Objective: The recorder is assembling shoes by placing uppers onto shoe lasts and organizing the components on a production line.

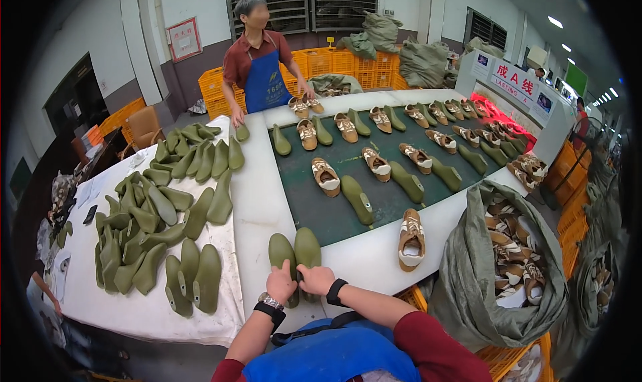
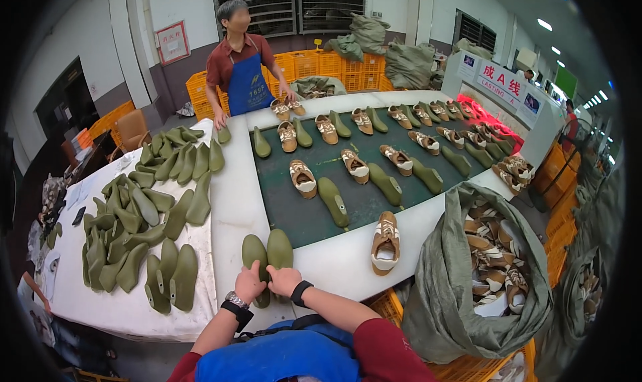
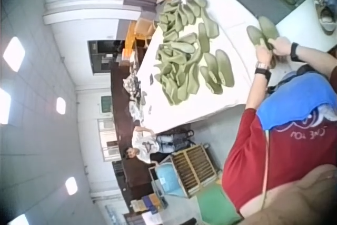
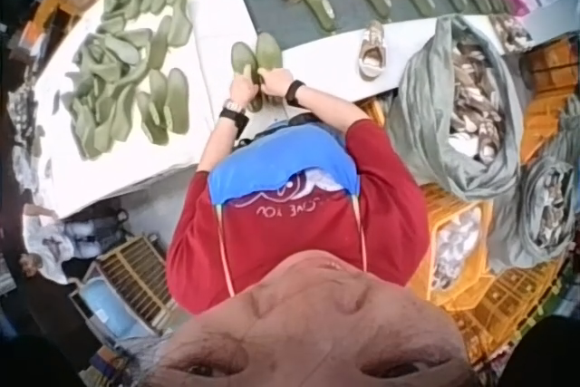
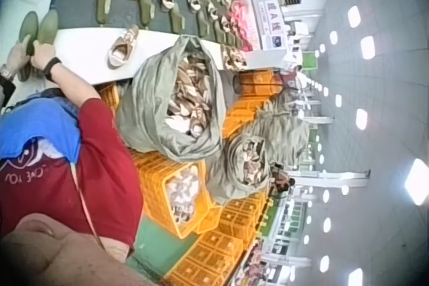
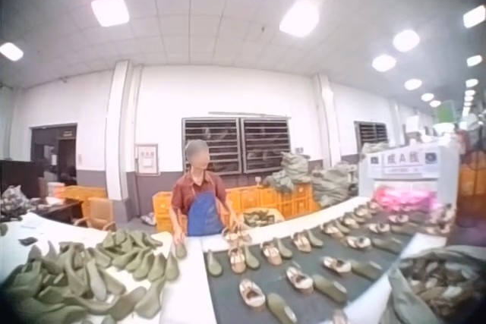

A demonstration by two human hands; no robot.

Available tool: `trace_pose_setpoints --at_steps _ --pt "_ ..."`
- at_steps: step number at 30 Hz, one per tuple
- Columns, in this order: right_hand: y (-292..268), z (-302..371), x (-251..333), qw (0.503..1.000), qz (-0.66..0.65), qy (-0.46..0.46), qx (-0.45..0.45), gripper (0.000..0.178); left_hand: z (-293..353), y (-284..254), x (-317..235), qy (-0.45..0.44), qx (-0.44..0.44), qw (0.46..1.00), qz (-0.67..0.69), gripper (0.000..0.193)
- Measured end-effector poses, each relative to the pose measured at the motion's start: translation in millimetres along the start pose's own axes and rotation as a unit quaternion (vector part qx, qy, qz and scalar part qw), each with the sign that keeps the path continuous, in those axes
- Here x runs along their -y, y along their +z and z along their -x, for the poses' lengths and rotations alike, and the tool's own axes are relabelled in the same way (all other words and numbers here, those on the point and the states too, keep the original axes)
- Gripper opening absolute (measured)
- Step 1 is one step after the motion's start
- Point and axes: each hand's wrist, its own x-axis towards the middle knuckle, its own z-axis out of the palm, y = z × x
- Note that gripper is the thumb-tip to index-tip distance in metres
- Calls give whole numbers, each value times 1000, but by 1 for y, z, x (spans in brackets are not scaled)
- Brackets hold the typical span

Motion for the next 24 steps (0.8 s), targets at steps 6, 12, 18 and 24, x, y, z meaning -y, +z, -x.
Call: trace_pose_setpoints --at_steps 6,12,18,24 --pt "-2 2 -10 999 -14 -5 42 35 -5 4 10 -51 111 987 107 71" --pt "-12 0 -15 998 7 -29 61 36 -3 3 -11 -12 32 996 77 68" --pt "-14 1 -22 996 -9 -38 80 38 19 -16 9 -69 83 985 132 75" --pt "-18 -6 -24 996 -8 -11 89 39 40 -66 152 -148 -174 967 -113 72"
